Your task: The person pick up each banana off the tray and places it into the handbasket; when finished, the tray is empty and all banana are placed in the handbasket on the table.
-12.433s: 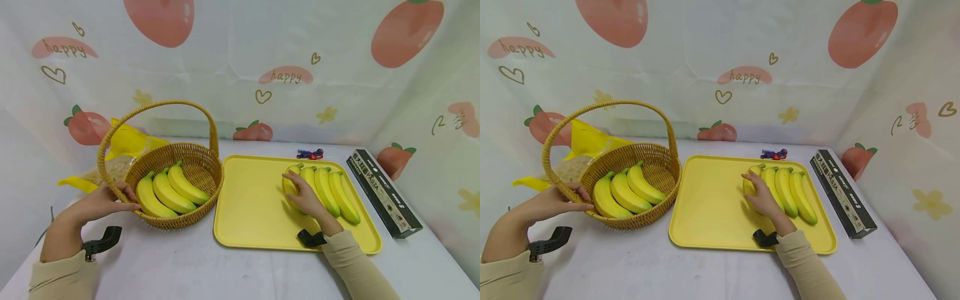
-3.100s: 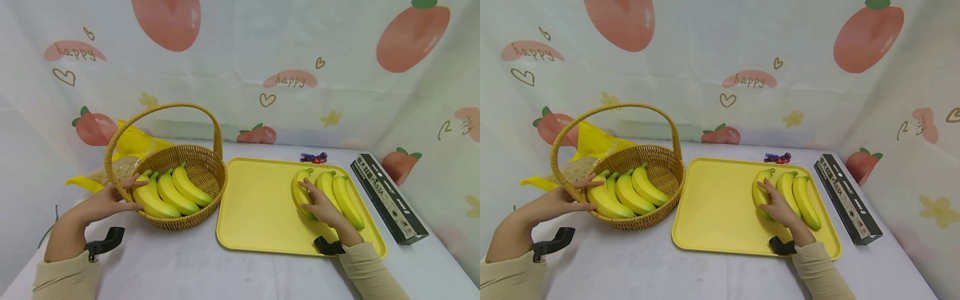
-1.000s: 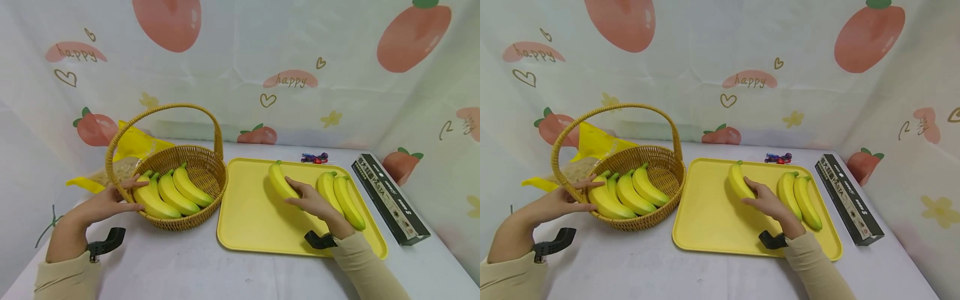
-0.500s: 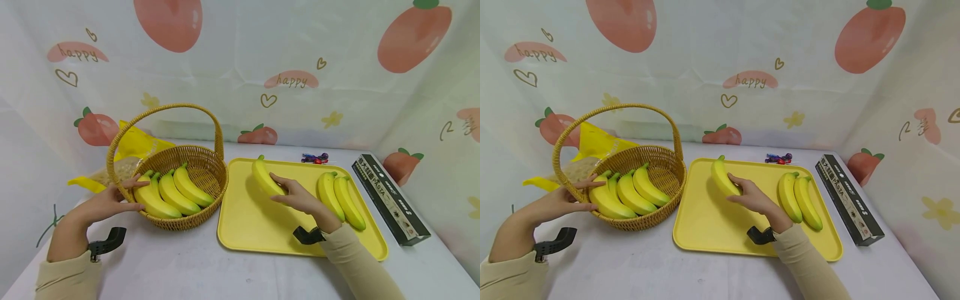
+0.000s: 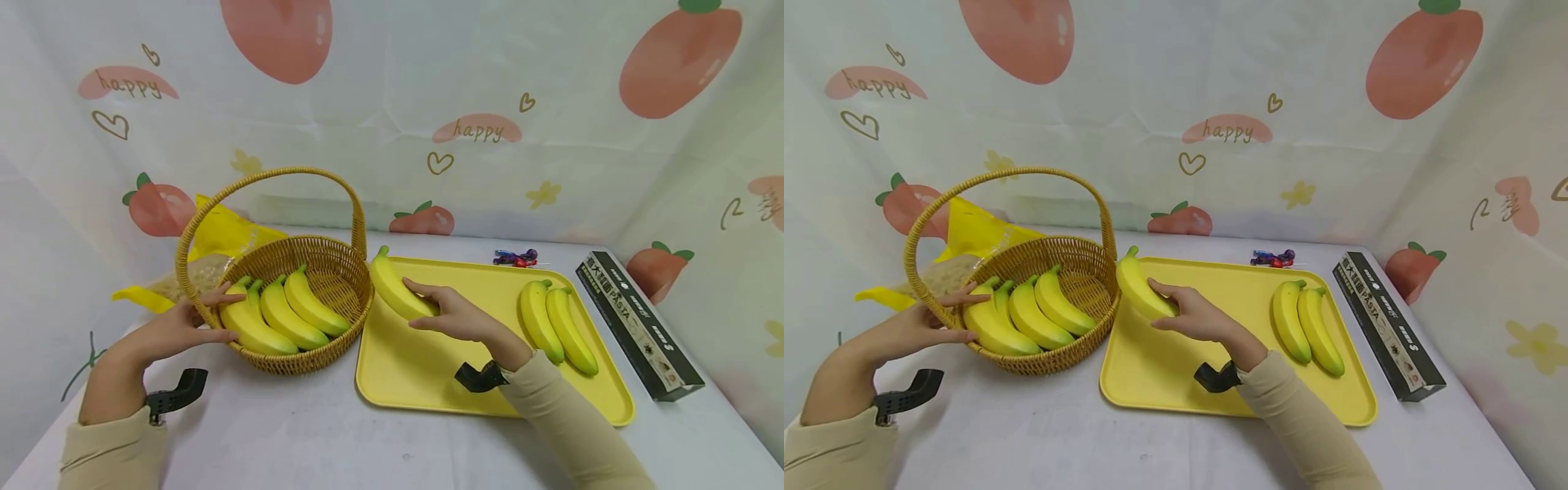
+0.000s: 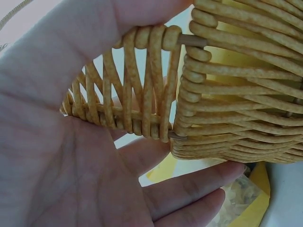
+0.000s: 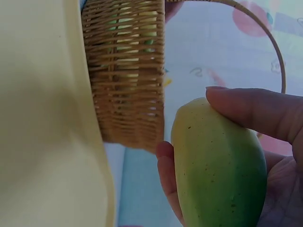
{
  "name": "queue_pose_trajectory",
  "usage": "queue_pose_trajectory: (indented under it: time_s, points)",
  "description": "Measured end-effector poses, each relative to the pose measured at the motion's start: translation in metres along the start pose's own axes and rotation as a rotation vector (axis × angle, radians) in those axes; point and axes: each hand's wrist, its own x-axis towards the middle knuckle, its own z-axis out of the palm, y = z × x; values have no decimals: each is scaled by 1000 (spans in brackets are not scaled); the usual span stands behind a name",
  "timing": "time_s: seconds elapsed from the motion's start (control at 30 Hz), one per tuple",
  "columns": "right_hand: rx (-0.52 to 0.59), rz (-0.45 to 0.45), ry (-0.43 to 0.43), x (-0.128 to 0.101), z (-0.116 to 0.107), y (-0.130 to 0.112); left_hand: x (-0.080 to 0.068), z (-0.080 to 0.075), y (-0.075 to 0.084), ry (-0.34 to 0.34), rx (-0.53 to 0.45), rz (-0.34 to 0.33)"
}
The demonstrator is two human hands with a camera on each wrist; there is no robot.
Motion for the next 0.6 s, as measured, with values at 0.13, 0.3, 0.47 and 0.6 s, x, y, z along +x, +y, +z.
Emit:
queue_pose_trajectory:
  time_s: [0.13,0.3,0.47,0.6]
  points:
    - [-72,-35,-25,8,2,-11,1,0,0,-2,-6,4]
    - [-126,-97,-88,20,5,-26,2,0,0,-3,-11,2]
    - [-193,-122,-148,41,9,-39,2,-1,0,1,-9,12]
    - [-213,-123,-212,62,14,-50,2,0,0,1,-10,11]
